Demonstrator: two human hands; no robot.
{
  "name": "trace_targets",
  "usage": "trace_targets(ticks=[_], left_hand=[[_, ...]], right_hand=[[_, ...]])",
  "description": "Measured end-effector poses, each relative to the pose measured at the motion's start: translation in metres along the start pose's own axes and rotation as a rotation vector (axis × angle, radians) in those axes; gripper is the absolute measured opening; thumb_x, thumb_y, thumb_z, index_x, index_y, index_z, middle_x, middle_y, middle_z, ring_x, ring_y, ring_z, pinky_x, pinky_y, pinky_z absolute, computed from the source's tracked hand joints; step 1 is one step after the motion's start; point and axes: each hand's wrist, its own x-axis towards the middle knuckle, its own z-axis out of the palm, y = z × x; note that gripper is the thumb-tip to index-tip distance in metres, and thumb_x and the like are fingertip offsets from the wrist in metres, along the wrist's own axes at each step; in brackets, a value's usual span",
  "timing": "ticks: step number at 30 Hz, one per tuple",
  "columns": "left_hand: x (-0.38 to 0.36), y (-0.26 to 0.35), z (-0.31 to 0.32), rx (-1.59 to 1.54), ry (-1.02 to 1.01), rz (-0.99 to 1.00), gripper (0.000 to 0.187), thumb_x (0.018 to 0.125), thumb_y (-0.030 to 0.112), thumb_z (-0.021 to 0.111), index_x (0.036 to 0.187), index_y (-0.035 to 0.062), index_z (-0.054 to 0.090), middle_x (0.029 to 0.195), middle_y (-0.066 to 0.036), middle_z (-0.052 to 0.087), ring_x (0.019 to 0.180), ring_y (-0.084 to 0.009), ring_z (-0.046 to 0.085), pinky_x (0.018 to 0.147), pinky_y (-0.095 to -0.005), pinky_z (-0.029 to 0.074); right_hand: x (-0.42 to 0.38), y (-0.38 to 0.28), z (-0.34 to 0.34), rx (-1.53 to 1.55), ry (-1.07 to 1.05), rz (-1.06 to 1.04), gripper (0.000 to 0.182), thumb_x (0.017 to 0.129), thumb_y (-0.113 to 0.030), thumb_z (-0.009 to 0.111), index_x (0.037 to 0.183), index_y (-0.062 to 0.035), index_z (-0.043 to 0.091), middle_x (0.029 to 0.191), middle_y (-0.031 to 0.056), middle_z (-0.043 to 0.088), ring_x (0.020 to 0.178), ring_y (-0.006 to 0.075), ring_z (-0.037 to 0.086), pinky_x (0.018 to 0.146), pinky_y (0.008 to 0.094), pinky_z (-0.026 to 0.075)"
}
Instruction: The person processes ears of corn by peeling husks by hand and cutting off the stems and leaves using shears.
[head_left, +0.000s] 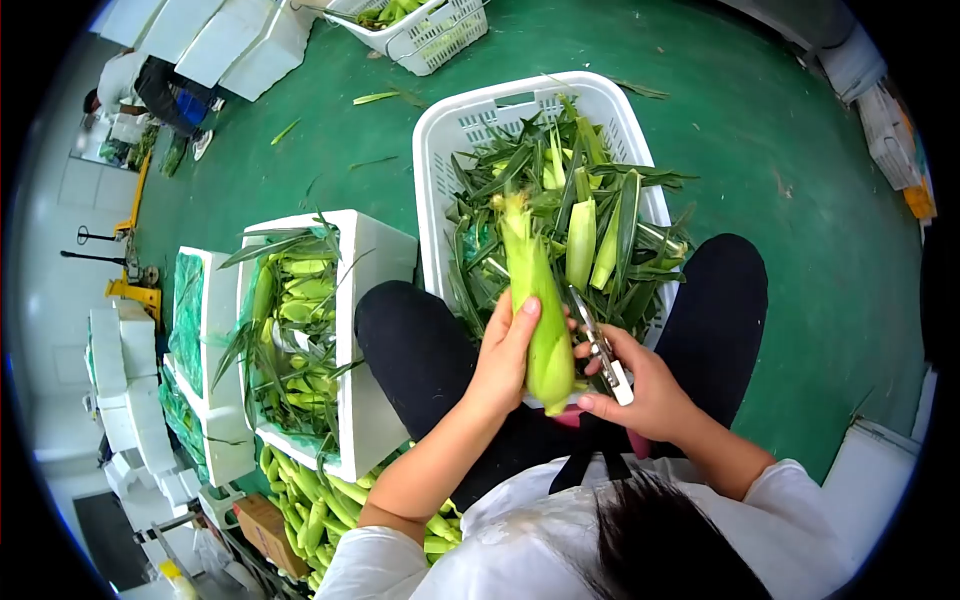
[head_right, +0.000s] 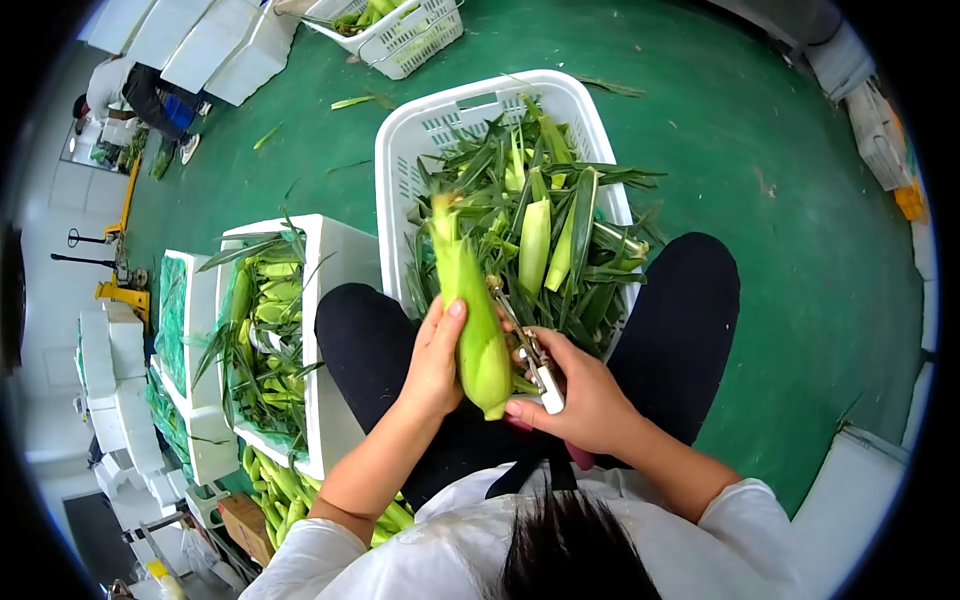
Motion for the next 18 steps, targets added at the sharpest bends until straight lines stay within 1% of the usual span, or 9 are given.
trace_targets(ticks=[1,2,5,6,9,11,12,13,18], left_hand=[[-0.003,0.003,-0.002,0.157,0.003,0.092,0.04,0.102,0.027,0.053,0.134,0.005,0.044,0.106,-0.012,0.062,0.096,-0.0227,0.064,0.084,-0.0351,0.053],[-0.008,0.009,-0.004,0.244,-0.019,0.106,0.043,0.101,0.022,0.054,0.138,0.0045,0.041,0.111,-0.011,0.061,0.099,-0.0203,0.063,0.087,-0.0338,0.052],[-0.022,0.024,-0.011,0.68,-0.132,0.152,0.055,0.098,0.02,0.061,0.145,0.0023,0.039,0.127,-0.007,0.056,0.113,-0.0151,0.054,0.098,-0.0304,0.044],[-0.026,0.031,-0.01,0.713,-0.211,0.115,0.055,0.097,0.02,0.062,0.144,0.001,0.041,0.129,-0.007,0.055,0.117,-0.015,0.051,0.101,-0.0305,0.041],[-0.035,0.037,-0.02,0.603,-0.292,-0.097,0.058,0.095,0.024,0.065,0.142,0.0003,0.042,0.119,-0.009,0.061,0.107,-0.0169,0.059,0.094,-0.0317,0.047],[-0.034,0.048,-0.026,0.367,-0.369,-0.337,0.06,0.094,0.028,0.067,0.142,0.0002,0.043,0.113,-0.01,0.063,0.099,-0.018,0.063,0.09,-0.0324,0.051],[-0.033,0.047,-0.029,0.327,-0.369,-0.356,0.063,0.092,0.031,0.068,0.141,0.0008,0.043,0.106,-0.011,0.065,0.091,-0.0197,0.066,0.084,-0.0331,0.054],[-0.035,0.046,-0.03,0.31,-0.361,-0.368,0.061,0.092,0.031,0.068,0.139,-0.0001,0.045,0.106,-0.012,0.065,0.091,-0.0202,0.066,0.084,-0.0333,0.054],[-0.036,0.036,-0.032,0.273,-0.425,-0.392,0.059,0.089,0.033,0.071,0.131,-0.0031,0.049,0.105,-0.013,0.065,0.093,-0.0218,0.066,0.084,-0.035,0.054]], right_hand=[[0.001,0.001,-0.007,-0.121,0.025,-0.04,0.082,0.075,-0.031,0.081,0.14,-0.0004,0.041,0.126,0.0194,0.056,0.117,0.0314,0.058,0.1,0.0391,0.045],[0.001,0.0,-0.014,-0.236,0.057,-0.076,0.084,0.075,-0.034,0.081,0.141,-0.0001,0.041,0.126,0.02,0.055,0.115,0.0332,0.058,0.099,0.0399,0.045],[0.01,-0.006,-0.031,-0.273,-0.057,-0.126,0.087,0.075,-0.037,0.081,0.142,0.0005,0.04,0.126,0.0224,0.054,0.116,0.0351,0.056,0.101,0.0398,0.044],[0.013,-0.006,-0.033,-0.281,-0.077,-0.179,0.087,0.075,-0.036,0.081,0.142,0.0008,0.039,0.125,0.0227,0.055,0.116,0.0352,0.056,0.101,0.0398,0.044],[0.019,-0.01,-0.04,-0.509,-0.136,-0.326,0.078,0.074,-0.033,0.081,0.136,0.001,0.047,0.111,0.018,0.063,0.104,0.0312,0.063,0.094,0.0375,0.048],[0.026,-0.015,-0.046,-0.385,-0.248,-0.262,0.068,0.074,-0.028,0.08,0.128,0.0009,0.052,0.1,0.0132,0.066,0.093,0.0258,0.066,0.086,0.0349,0.051],[0.026,-0.016,-0.045,-0.32,-0.305,-0.227,0.062,0.074,-0.026,0.08,0.124,0.0009,0.055,0.094,0.0107,0.067,0.088,0.0231,0.067,0.083,0.0335,0.052],[0.023,-0.018,-0.041,-0.201,-0.303,-0.127,0.049,0.073,-0.02,0.08,0.113,0.0001,0.06,0.085,0.0048,0.068,0.077,0.015,0.066,0.073,0.0297,0.053],[0.002,-0.008,-0.035,-0.089,-0.281,0.016,0.039,0.076,-0.021,0.08,0.103,-0.0006,0.061,0.08,0.0029,0.065,0.072,0.0108,0.06,0.068,0.0276,0.049]])
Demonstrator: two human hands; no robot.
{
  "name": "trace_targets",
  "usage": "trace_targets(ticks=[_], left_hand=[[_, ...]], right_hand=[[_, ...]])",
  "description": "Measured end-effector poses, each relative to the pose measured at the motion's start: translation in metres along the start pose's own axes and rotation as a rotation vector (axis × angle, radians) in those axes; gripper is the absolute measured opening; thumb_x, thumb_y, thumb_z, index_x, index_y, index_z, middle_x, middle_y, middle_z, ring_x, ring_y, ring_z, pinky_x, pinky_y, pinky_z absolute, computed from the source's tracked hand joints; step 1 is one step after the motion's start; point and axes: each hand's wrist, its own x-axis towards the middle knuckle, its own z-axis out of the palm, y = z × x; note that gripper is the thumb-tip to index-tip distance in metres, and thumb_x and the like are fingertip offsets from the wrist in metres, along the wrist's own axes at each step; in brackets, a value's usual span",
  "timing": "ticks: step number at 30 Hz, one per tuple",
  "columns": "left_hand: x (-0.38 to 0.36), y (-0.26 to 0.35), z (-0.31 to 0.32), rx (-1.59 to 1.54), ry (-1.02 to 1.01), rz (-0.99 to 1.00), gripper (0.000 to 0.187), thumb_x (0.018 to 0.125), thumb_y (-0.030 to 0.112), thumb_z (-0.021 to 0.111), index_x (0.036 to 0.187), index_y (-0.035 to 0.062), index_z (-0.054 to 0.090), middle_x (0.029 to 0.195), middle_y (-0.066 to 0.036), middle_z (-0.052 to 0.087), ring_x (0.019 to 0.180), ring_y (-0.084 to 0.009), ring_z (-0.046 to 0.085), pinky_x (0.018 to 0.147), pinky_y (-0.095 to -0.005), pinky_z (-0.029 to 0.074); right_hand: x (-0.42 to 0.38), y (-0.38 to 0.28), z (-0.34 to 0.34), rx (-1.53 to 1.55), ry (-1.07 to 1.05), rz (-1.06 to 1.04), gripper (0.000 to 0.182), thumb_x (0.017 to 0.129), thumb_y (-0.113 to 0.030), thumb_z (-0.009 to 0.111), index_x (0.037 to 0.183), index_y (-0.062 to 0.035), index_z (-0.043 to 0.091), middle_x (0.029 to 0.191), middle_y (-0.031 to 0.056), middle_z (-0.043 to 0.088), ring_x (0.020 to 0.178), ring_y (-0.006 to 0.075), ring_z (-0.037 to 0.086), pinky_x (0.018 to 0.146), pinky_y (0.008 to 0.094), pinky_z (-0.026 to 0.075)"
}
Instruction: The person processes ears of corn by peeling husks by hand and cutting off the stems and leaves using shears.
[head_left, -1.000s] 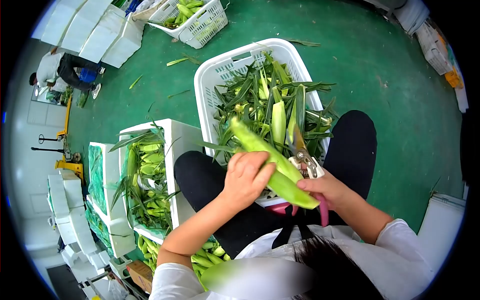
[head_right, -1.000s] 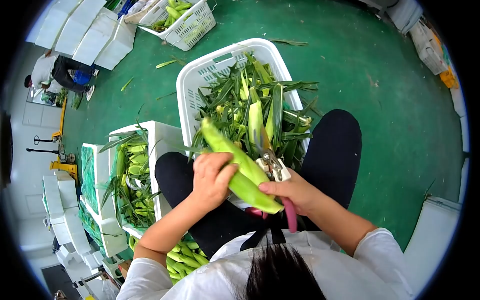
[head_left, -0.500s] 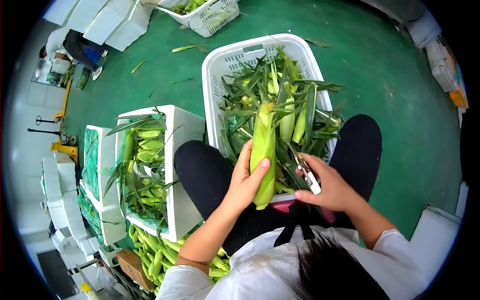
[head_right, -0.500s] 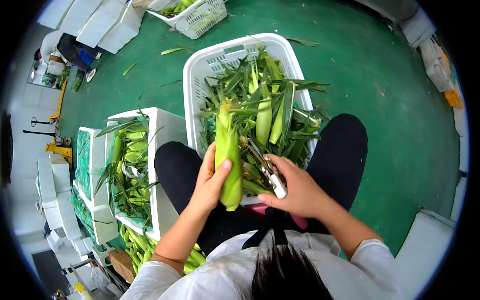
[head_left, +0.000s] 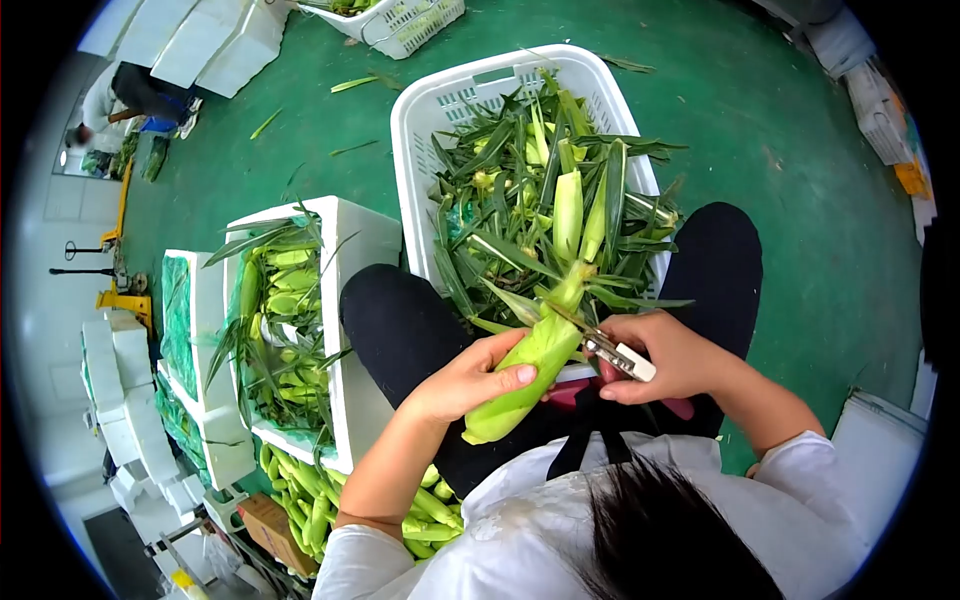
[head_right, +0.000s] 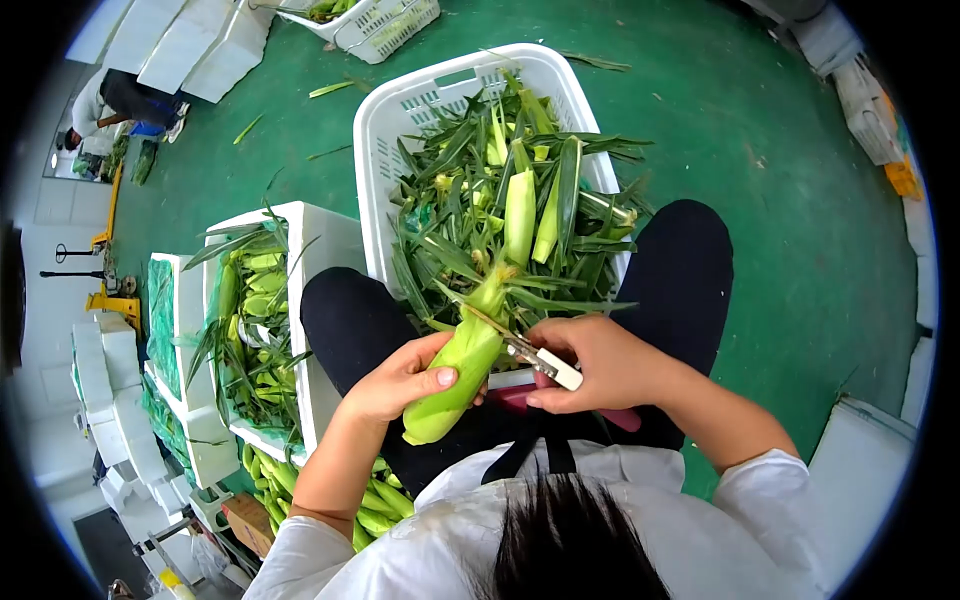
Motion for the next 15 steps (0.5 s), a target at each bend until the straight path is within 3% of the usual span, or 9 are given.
trace_targets(ticks=[3,6,7,10,15], left_hand=[[-0.002,0.0,-0.005,-0.187,-0.128,-0.091,0.061,0.087,0.036,0.073,0.13,-0.0026,0.051,0.105,-0.013,0.065,0.095,-0.0201,0.065,0.087,-0.0336,0.052],[0.0,0.006,0.007,0.13,0.058,0.048,0.062,0.087,0.035,0.073,0.13,-0.0029,0.051,0.108,-0.012,0.064,0.1,-0.0179,0.062,0.09,-0.0313,0.049],[0.0,0.013,0.012,0.369,0.098,0.16,0.063,0.088,0.035,0.073,0.132,-0.0034,0.05,0.112,-0.01,0.062,0.105,-0.0167,0.058,0.093,-0.0303,0.046],[-0.003,0.019,0.015,0.681,0.034,0.345,0.058,0.093,0.031,0.068,0.135,-0.0029,0.047,0.118,-0.012,0.062,0.107,-0.0175,0.058,0.096,-0.033,0.045],[-0.023,0.01,0.016,0.478,0.068,0.19,0.058,0.095,0.034,0.066,0.135,-0.003,0.047,0.115,-0.01,0.061,0.106,-0.0171,0.056,0.095,-0.032,0.045]], right_hand=[[-0.009,0.011,0.013,0.113,0.061,0.075,0.036,0.078,-0.022,0.08,0.1,-0.0021,0.06,0.077,0.0016,0.062,0.069,0.0077,0.056,0.064,0.0246,0.046],[-0.009,0.014,0.018,0.221,0.114,0.092,0.036,0.078,-0.023,0.081,0.101,-0.0036,0.06,0.077,0.0007,0.061,0.067,0.0067,0.055,0.062,0.0232,0.045],[-0.009,0.01,0.025,0.283,0.14,0.115,0.036,0.078,-0.023,0.081,0.101,-0.0039,0.061,0.077,0.0004,0.061,0.067,0.0067,0.055,0.061,0.023,0.045],[-0.001,-0.006,0.045,0.593,0.16,0.216,0.029,0.083,-0.021,0.077,0.099,-0.0026,0.061,0.077,0.0013,0.06,0.062,0.0081,0.054,0.056,0.0228,0.043],[0.019,0.007,0.068,0.793,0.12,0.23,0.018,0.085,-0.012,0.069,0.097,-0.0018,0.061,0.074,0.0016,0.058,0.058,0.0089,0.053,0.051,0.0244,0.041]])
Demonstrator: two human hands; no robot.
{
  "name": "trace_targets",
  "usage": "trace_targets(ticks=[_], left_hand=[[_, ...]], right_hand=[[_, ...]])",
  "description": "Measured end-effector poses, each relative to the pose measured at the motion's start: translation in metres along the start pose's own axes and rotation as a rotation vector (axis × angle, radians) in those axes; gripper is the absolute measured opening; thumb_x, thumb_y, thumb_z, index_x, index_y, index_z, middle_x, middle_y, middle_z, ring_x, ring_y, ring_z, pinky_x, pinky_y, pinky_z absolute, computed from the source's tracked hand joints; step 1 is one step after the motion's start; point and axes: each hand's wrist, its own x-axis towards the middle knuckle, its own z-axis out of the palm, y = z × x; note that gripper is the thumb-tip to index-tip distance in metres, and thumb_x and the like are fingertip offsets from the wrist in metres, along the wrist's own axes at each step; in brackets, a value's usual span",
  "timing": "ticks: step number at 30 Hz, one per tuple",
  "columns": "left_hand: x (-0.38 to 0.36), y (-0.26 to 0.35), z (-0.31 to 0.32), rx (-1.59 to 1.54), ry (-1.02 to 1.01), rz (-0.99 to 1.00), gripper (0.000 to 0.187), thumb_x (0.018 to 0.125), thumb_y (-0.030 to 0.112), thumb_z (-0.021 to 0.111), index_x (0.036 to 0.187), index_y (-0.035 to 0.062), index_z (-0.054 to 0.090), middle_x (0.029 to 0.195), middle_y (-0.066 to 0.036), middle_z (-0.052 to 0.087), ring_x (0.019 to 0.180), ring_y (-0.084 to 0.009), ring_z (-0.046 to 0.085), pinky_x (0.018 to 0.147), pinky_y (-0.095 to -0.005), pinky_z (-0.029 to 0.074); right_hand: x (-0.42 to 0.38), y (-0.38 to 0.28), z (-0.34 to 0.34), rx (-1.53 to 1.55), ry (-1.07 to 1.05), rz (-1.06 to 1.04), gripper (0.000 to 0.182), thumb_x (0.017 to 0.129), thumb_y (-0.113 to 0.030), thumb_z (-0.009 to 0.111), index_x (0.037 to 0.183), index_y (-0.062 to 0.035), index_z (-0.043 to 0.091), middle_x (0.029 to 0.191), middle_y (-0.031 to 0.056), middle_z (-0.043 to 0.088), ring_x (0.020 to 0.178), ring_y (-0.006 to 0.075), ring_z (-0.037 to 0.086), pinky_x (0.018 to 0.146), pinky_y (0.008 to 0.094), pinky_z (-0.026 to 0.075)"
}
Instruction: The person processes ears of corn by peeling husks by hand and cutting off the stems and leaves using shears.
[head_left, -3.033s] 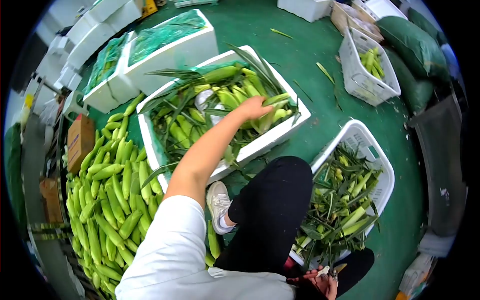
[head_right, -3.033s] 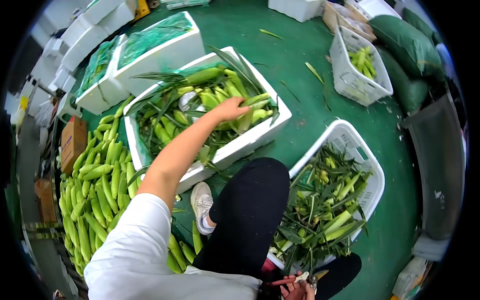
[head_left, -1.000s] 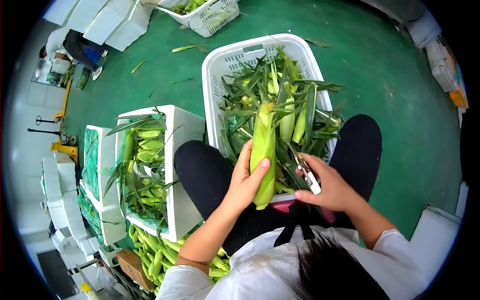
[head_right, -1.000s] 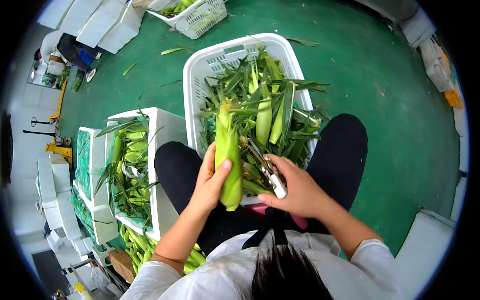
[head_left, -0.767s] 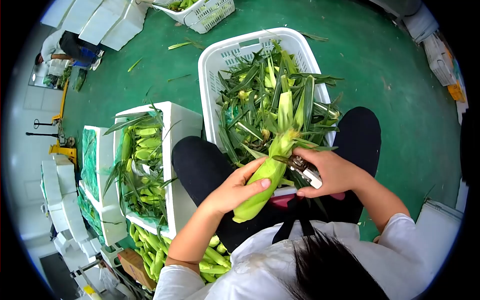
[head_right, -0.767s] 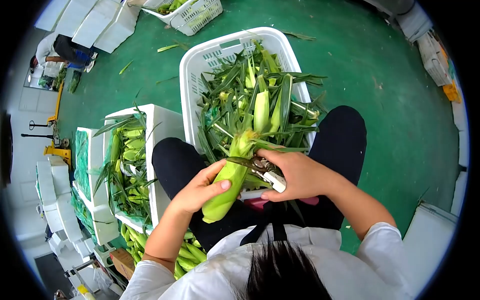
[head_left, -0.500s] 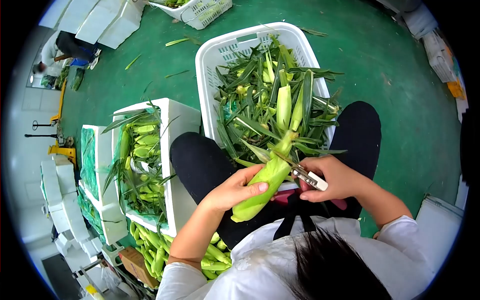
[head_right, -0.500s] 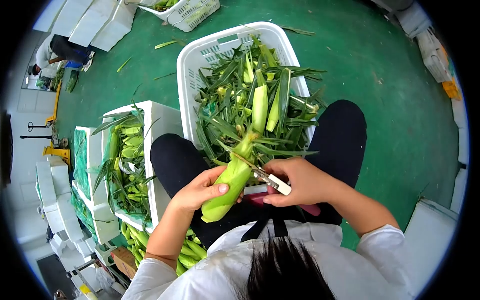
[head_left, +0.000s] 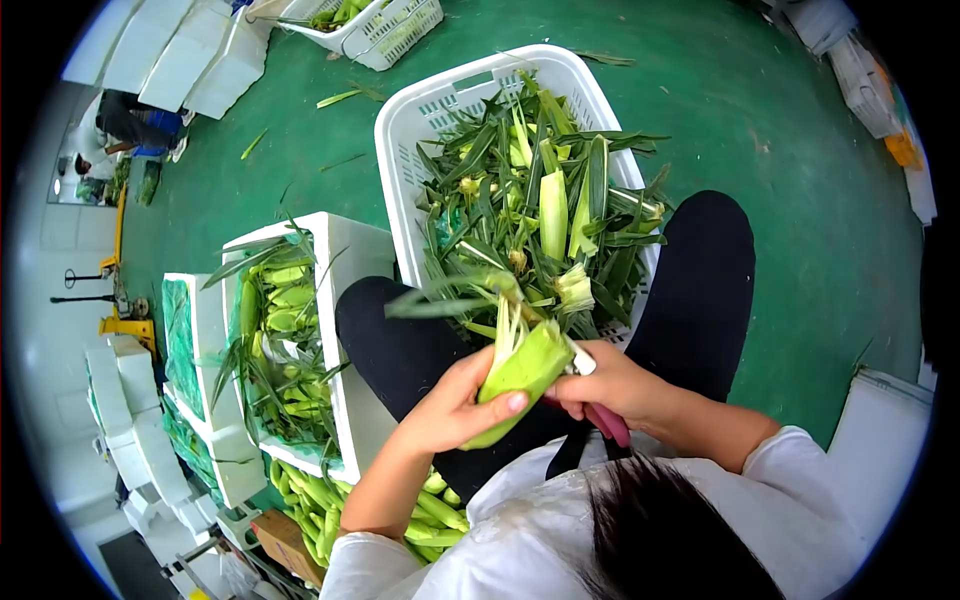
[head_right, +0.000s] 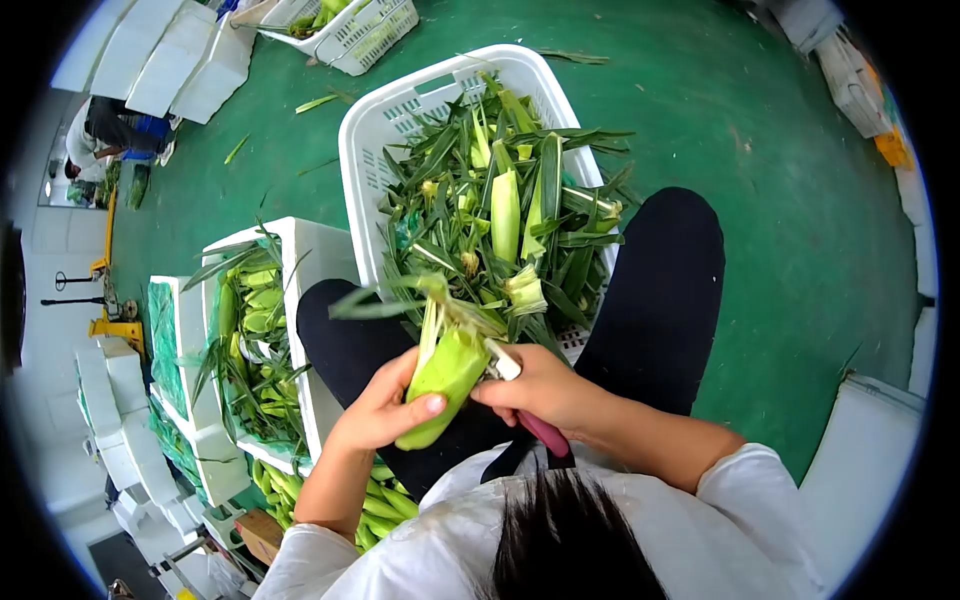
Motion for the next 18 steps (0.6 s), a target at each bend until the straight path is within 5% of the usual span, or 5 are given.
trace_targets(ticks=[3,7,9,12,18], left_hand=[[-0.026,-0.004,-0.006,-0.463,-0.128,-0.171,0.062,0.092,0.034,0.067,0.135,-0.0047,0.045,0.113,-0.015,0.061,0.1,-0.0226,0.062,0.089,-0.0364,0.05],[-0.044,-0.028,-0.009,-0.906,-0.288,-0.088,0.076,0.082,0.051,0.068,0.125,-0.0091,0.05,0.1,-0.022,0.061,0.082,-0.03,0.065,0.073,-0.0374,0.053],[-0.043,-0.03,-0.006,-1.011,-0.294,-0.027,0.074,0.083,0.052,0.065,0.121,-0.0097,0.052,0.096,-0.024,0.061,0.079,-0.0299,0.065,0.071,-0.0381,0.053],[-0.037,-0.029,-0.008,-0.922,-0.308,-0.001,0.072,0.084,0.049,0.066,0.121,-0.0104,0.051,0.096,-0.025,0.061,0.08,-0.0295,0.065,0.072,-0.0384,0.053],[-0.029,-0.028,-0.017,-0.911,-0.351,0.03,0.07,0.086,0.045,0.066,0.125,-0.0104,0.049,0.102,-0.023,0.061,0.086,-0.0296,0.065,0.076,-0.0393,0.053]], right_hand=[[-0.007,-0.005,0.012,-0.124,-0.031,0.031,0.016,0.085,-0.01,0.068,0.097,-0.0018,0.062,0.073,0.002,0.058,0.058,0.0091,0.053,0.051,0.0245,0.042],[-0.012,-0.015,0.011,-0.009,-0.2,0.102,0.04,0.084,-0.013,0.068,0.12,0.0,0.056,0.085,0.004,0.061,0.065,0.0103,0.057,0.054,0.0242,0.044],[-0.003,-0.016,-0.011,-0.002,-0.373,0.032,0.048,0.083,-0.012,0.067,0.127,-0.0029,0.049,0.106,0.0055,0.058,0.094,0.014,0.056,0.075,0.0283,0.048],[-0.012,-0.034,-0.018,-0.395,-0.386,0.007,0.05,0.084,-0.018,0.069,0.128,-0.0054,0.048,0.111,0.0033,0.053,0.098,0.0138,0.05,0.088,0.0295,0.044],[-0.022,-0.026,-0.026,-0.594,-0.468,-0.061,0.063,0.084,-0.023,0.072,0.136,-0.0046,0.043,0.114,0.0044,0.051,0.101,0.0143,0.05,0.089,0.0289,0.044]])
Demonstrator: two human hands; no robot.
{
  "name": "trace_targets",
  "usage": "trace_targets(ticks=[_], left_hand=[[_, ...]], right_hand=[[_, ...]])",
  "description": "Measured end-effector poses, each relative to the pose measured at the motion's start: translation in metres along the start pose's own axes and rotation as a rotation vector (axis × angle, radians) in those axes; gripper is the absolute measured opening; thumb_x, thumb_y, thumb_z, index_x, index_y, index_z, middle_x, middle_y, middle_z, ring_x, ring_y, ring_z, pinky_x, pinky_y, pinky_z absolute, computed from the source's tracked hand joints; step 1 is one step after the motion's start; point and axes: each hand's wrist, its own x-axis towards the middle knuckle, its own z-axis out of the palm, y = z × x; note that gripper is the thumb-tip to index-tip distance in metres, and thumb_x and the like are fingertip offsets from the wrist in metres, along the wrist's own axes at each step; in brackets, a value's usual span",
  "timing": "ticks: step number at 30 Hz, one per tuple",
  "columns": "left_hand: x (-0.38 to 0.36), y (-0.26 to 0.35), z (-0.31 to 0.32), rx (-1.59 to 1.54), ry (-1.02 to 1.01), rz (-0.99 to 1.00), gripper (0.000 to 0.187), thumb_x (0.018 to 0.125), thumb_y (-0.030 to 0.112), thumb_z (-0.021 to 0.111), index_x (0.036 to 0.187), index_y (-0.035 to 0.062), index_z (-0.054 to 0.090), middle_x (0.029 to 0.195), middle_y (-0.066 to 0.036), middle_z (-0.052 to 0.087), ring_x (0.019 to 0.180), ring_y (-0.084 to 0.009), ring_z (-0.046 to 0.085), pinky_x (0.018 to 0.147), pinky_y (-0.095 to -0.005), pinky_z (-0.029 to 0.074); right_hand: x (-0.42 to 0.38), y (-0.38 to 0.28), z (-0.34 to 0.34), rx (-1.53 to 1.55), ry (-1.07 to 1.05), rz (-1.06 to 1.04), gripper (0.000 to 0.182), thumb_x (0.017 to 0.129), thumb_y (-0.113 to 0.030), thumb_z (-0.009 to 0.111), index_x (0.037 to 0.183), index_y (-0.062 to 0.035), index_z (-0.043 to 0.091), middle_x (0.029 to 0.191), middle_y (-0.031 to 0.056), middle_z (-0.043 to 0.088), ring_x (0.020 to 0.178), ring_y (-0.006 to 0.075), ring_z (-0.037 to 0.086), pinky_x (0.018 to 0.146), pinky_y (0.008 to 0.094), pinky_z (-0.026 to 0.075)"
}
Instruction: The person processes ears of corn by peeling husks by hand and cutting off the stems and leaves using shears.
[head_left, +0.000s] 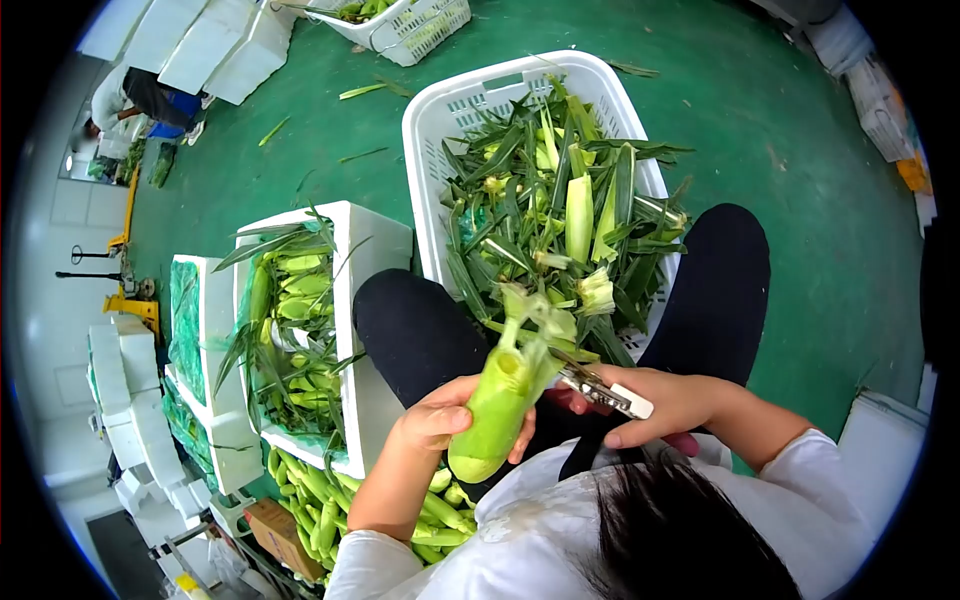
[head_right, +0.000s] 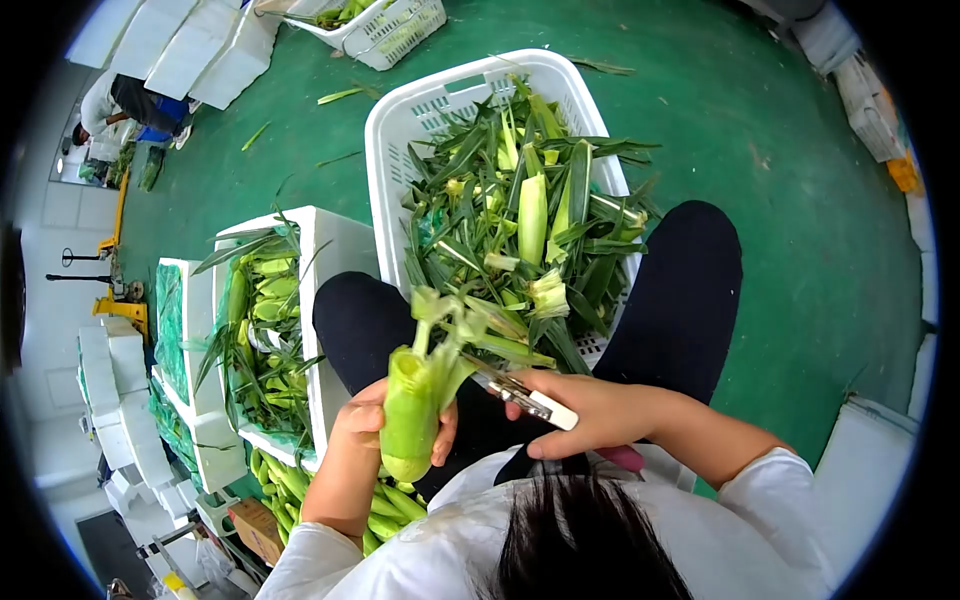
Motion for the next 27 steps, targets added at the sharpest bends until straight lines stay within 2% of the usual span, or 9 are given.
trace_targets(ticks=[3,5,7,8,11,13,18,24,27], left_hand=[[0.008,-0.003,0.003,-0.048,0.002,-0.213,0.069,0.087,0.043,0.067,0.128,-0.01,0.047,0.107,-0.021,0.061,0.09,-0.0294,0.064,0.077,-0.0398,0.053],[0.011,-0.011,0.002,-0.069,0.007,-0.223,0.069,0.086,0.042,0.068,0.128,-0.0097,0.048,0.106,-0.021,0.06,0.09,-0.0294,0.063,0.078,-0.0409,0.052],[0.011,-0.012,0.01,0.007,0.058,-0.188,0.07,0.082,0.043,0.069,0.121,-0.0125,0.051,0.1,-0.023,0.061,0.084,-0.032,0.064,0.073,-0.0419,0.052],[0.012,-0.008,0.016,0.106,0.11,-0.14,0.068,0.082,0.041,0.072,0.122,-0.0095,0.052,0.103,-0.02,0.061,0.089,-0.0302,0.063,0.081,-0.0414,0.051],[0.018,-0.015,0.014,0.658,0.402,0.18,0.063,0.081,0.033,0.077,0.124,-0.0057,0.053,0.11,-0.017,0.06,0.097,-0.0274,0.061,0.087,-0.0395,0.049],[0.032,-0.003,0.009,1.329,0.444,0.426,0.053,0.076,0.019,0.081,0.12,0.001,0.058,0.118,-0.015,0.058,0.105,-0.0261,0.058,0.09,-0.0371,0.047],[0.048,0.008,0.006,1.569,0.545,0.606,0.057,0.067,0.01,0.08,0.122,0.0056,0.063,0.115,-0.015,0.058,0.104,-0.0319,0.058,0.089,-0.0404,0.047],[0.049,0.02,0.009,1.866,0.606,0.596,0.063,0.058,0.006,0.079,0.119,0.0139,0.067,0.111,-0.011,0.059,0.102,-0.0321,0.058,0.089,-0.041,0.045],[0.047,0.019,0.006,1.914,0.624,0.559,0.066,0.056,0.006,0.08,0.12,0.0158,0.068,0.109,-0.01,0.059,0.102,-0.0321,0.058,0.089,-0.0406,0.044]], right_hand=[[0.008,-0.019,0.005,-0.133,0.102,-0.086,0.065,0.081,-0.025,0.076,0.135,-0.0021,0.047,0.111,0.006,0.059,0.098,0.0145,0.056,0.087,0.0285,0.046],[0.016,-0.014,0.006,-0.146,0.214,-0.088,0.042,0.082,-0.023,0.075,0.114,-0.0001,0.059,0.079,0.0021,0.063,0.07,0.0124,0.06,0.065,0.0263,0.05],[0.016,-0.019,0.003,0.32,0.425,0.048,0.027,0.085,-0.019,0.072,0.103,-0.0021,0.06,0.074,0.0023,0.061,0.062,0.0099,0.057,0.057,0.0251,0.047],[0.021,-0.01,-0.005,0.369,0.528,-0.089,0.018,0.086,-0.014,0.069,0.098,-0.0045,0.06,0.071,0.0011,0.06,0.055,0.0084,0.054,0.053,0.0239,0.043],[0.026,-0.008,0.001,0.668,0.502,-0.142,0.025,0.085,-0.01,0.069,0.107,-0.0021,0.057,0.087,0.0059,0.063,0.07,0.0116,0.059,0.058,0.0266,0.052],[0.02,-0.012,0.008,0.538,0.48,-0.069,0.027,0.086,-0.009,0.068,0.109,-0.0015,0.056,0.096,0.009,0.064,0.077,0.0127,0.061,0.058,0.0276,0.055],[0.016,-0.046,0.018,0.482,0.526,-0.12,0.029,0.092,-0.022,0.069,0.109,-0.0026,0.056,0.079,0.0053,0.064,0.057,0.0065,0.056,0.044,0.0203,0.046],[0.039,-0.034,0.014,0.172,0.658,-0.246,0.023,0.087,-0.013,0.064,0.107,-0.0045,0.057,0.082,0.0002,0.059,0.068,0.0057,0.053,0.06,0.0239,0.045],[0.044,-0.032,0.009,0.171,0.651,-0.158,0.021,0.087,-0.008,0.059,0.107,-0.0052,0.056,0.081,-0.0015,0.056,0.071,0.0046,0.051,0.064,0.0249,0.044]])
